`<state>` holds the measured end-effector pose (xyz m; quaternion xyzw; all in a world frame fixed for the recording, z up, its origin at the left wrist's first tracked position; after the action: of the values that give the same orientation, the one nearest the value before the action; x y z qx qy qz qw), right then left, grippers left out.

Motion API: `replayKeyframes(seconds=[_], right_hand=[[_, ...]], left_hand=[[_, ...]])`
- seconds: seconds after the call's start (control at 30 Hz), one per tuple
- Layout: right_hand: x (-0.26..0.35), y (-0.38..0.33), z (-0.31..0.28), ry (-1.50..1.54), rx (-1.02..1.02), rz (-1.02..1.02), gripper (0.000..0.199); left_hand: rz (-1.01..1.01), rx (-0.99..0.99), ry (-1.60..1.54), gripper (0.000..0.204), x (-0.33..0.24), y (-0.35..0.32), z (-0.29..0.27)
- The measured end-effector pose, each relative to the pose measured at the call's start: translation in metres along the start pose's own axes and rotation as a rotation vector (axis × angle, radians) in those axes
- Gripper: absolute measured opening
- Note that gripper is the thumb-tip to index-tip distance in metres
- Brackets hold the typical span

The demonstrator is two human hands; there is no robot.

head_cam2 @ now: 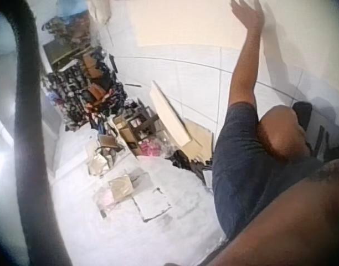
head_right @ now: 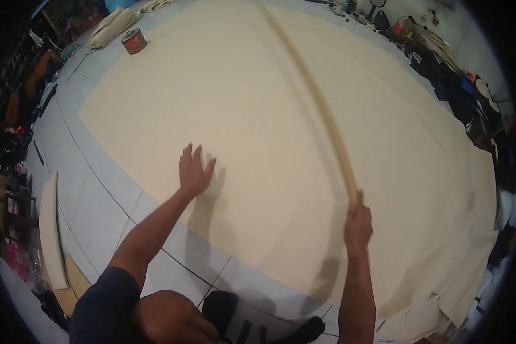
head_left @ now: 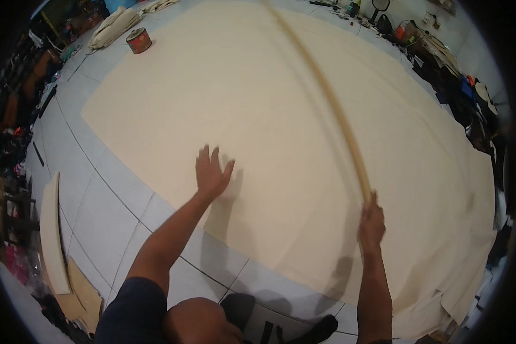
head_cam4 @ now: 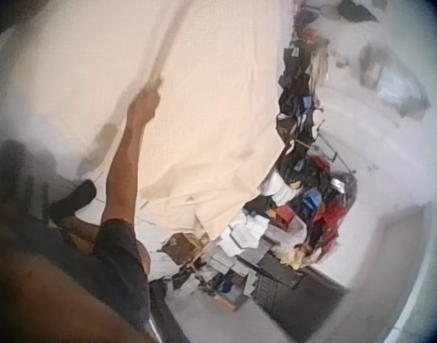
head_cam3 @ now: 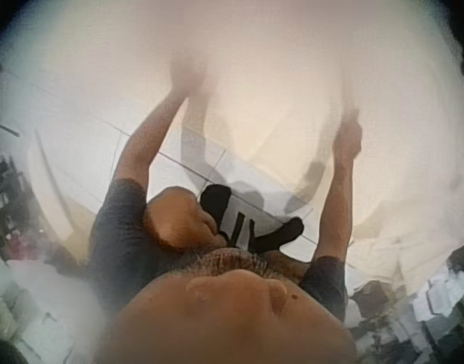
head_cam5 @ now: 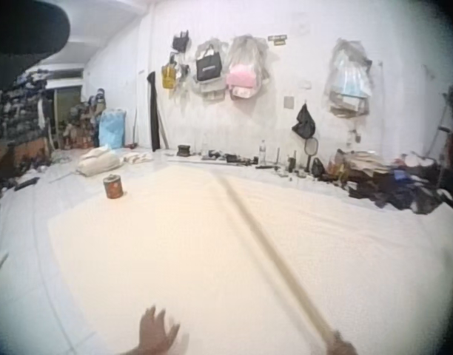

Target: The person lays out a large piece of light-colored fabric on a tiled floor, uses a wooden dowel to measure and mark a straight line, then cuts the fabric along that line with scissors. The cut piece is lifted and set aside.

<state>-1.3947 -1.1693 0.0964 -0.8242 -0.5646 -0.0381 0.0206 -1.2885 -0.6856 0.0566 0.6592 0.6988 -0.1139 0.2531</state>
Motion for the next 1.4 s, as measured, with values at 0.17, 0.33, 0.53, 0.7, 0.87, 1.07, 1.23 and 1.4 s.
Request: replayKeyframes(seconds=[0.17,0.33,0.53,0.7,0.87,1.07,1.23,1.4], right_hand=[[0.152,0.079,0.022,-0.063,-0.016,-0.364,0.047],[0.251,0.154,0.046,-0.058,-0.075,-0.551,0.043],[0.293,0.237,0.054,-0.103,0.068,-0.544,0.043],[0.32,0.332,0.072,-0.148,0.082,-0.534,0.044],[0.317,0.495,0.089,-0.271,0.002,-0.426,0.048],[0.331,0.651,0.079,-0.15,-0.024,-0.294,0.048],[0.385,0.609,0.064,-0.185,0.058,-0.348,0.049],[0.404,0.547,0.066,-0.104,0.097,-0.612,0.048]], left_hand=[[-0.143,-0.05,0.056,0.081,-0.021,0.103,0.042],[-0.185,-0.066,0.094,0.086,-0.025,0.116,0.074],[-0.215,0.0,0.045,0.082,-0.039,0.122,0.059],[-0.305,0.081,0.058,0.083,-0.025,0.127,0.062],[-0.362,0.16,0.037,0.087,-0.024,0.143,0.071],[-0.387,0.222,0.027,0.088,-0.02,0.136,0.085],[-0.389,0.239,0.091,0.09,-0.015,0.131,0.088],[-0.403,0.259,0.049,0.089,-0.014,0.127,0.091]])
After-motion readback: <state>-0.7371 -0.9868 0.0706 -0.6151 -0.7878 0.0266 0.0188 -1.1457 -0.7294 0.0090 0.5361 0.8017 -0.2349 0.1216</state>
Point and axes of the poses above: each hand's wrist, its own y-axis towards the middle knuckle, its own z-axis out of the palm, x = y × z, the point moved 7 cm from there along y, towards the middle knuckle, and after that the axes turned 10 degrees about -y, right-handed, at the moved point
